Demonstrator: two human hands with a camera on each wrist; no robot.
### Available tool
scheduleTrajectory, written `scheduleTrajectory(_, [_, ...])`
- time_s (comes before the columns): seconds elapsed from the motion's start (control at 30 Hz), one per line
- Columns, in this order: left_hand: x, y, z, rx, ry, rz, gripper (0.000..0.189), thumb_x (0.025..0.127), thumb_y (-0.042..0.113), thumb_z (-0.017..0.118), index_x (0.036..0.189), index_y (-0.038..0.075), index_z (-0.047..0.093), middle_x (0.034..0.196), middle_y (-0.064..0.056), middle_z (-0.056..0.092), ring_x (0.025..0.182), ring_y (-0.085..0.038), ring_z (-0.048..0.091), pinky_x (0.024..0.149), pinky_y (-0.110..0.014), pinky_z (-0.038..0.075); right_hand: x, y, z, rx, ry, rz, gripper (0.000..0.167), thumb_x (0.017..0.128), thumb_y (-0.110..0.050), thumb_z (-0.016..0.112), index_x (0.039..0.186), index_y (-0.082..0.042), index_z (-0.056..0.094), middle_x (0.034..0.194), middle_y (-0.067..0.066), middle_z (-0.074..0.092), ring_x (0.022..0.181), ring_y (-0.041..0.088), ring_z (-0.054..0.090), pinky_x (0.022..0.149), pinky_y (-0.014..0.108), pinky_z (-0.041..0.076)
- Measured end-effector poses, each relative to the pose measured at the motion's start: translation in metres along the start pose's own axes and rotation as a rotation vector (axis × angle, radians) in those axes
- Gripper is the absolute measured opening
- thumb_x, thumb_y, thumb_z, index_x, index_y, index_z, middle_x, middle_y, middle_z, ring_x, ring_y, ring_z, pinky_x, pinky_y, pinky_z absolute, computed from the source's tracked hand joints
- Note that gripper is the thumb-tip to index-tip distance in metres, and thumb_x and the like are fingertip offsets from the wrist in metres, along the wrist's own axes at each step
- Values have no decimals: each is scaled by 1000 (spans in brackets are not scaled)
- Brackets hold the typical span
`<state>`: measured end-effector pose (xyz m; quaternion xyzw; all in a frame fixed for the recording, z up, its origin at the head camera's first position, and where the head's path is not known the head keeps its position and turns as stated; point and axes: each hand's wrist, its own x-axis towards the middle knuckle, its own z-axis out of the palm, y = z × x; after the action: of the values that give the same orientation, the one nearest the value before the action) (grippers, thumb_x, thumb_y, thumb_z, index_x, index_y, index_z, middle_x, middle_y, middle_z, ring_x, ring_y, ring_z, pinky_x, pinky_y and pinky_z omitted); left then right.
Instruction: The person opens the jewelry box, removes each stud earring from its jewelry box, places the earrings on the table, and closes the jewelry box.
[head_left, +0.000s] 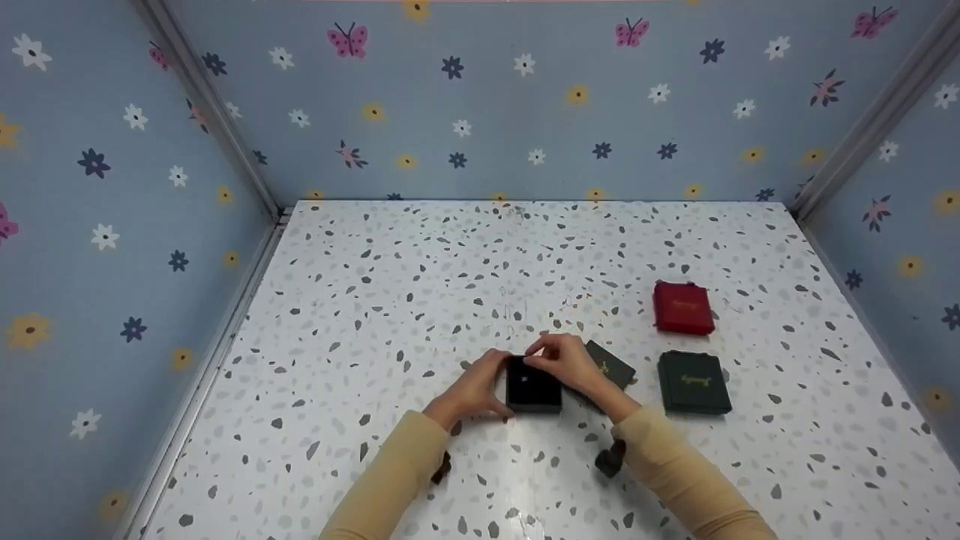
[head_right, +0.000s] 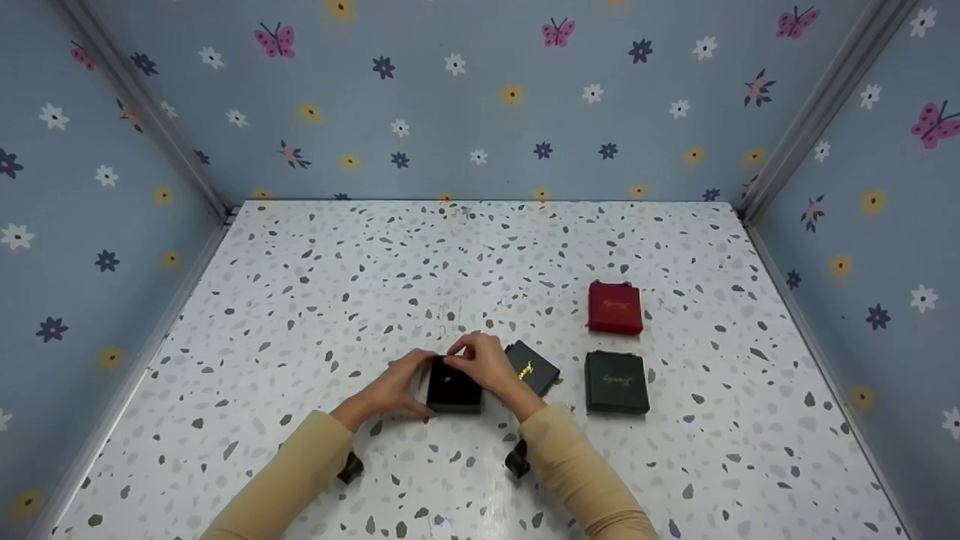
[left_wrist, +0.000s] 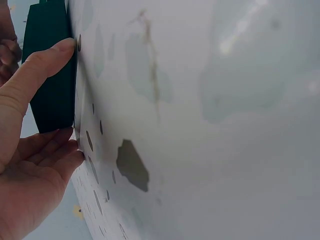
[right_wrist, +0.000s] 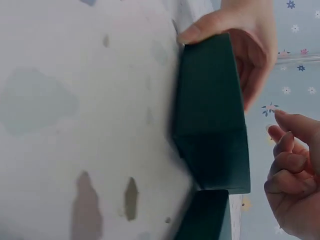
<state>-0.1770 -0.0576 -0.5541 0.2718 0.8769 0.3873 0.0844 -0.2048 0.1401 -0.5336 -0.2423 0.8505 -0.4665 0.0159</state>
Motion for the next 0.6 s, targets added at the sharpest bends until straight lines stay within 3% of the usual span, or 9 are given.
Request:
scheduleTrajectory(0.2, [1,-1,1,1,-5,11,85,49,16,85,121,0,42,113,-9,46,105,-20,44,95,-30,33,-7,3,6,-49,-16,-16,11,74,-12,71,80,-4,67,64,-1,59,54,6,50,49,19,41])
scheduleTrajectory(0.6, [0,1,0,3,-14,-40,88,49,16,85,124,0,40,114,-8,45,105,-19,44,96,-29,32,-12,2,9,-88,-99,30,19,70,-13,74,83,-2,65,64,-1,58,56,8,52,51,22,44])
